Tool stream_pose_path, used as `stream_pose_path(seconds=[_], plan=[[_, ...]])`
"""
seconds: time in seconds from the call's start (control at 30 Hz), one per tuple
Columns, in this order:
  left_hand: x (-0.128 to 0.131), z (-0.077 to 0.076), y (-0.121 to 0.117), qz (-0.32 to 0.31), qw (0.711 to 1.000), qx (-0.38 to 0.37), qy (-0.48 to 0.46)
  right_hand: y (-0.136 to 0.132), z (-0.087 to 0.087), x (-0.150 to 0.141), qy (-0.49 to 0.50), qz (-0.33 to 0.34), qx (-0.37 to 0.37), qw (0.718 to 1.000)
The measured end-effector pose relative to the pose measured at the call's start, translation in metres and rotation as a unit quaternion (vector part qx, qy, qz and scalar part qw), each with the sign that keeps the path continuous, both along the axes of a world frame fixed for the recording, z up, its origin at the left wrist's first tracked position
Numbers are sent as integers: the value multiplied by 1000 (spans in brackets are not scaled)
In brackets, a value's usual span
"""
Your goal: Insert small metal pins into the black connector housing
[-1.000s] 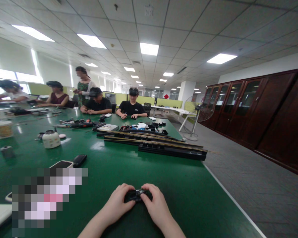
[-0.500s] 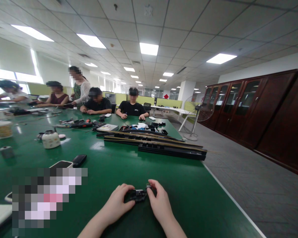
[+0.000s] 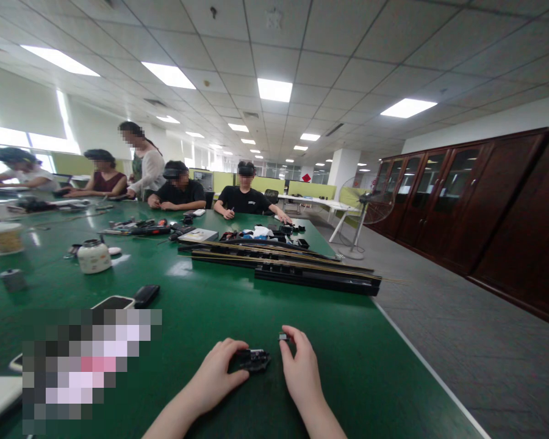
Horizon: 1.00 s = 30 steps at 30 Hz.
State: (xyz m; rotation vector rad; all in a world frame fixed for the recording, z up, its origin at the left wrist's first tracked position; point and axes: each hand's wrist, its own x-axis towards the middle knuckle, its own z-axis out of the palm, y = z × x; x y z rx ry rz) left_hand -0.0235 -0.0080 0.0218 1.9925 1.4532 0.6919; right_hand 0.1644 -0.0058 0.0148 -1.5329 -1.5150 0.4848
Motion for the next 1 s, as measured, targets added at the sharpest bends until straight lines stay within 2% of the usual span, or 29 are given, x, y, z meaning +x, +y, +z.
stream_pose_path(seconds=[0.27, 0.43, 0.63, 0.87, 1.0], plan=[[-2, -2, 2, -1, 1000, -2, 1, -2, 5, 0, -21, -17, 24, 999], [-1, -2, 2, 0, 1000, -4, 0, -3, 6, -2, -41, -4, -6, 999], [-3, -5, 3, -5, 1000, 2, 0, -4, 4, -6, -41, 39, -62, 996], [-4, -7, 4, -10, 1000, 7, -2, -6, 6, -13, 75, 143, -79, 984], [-4, -9, 5, -9, 1000, 13, -5, -9, 10, -15, 54, 138, -64, 987]])
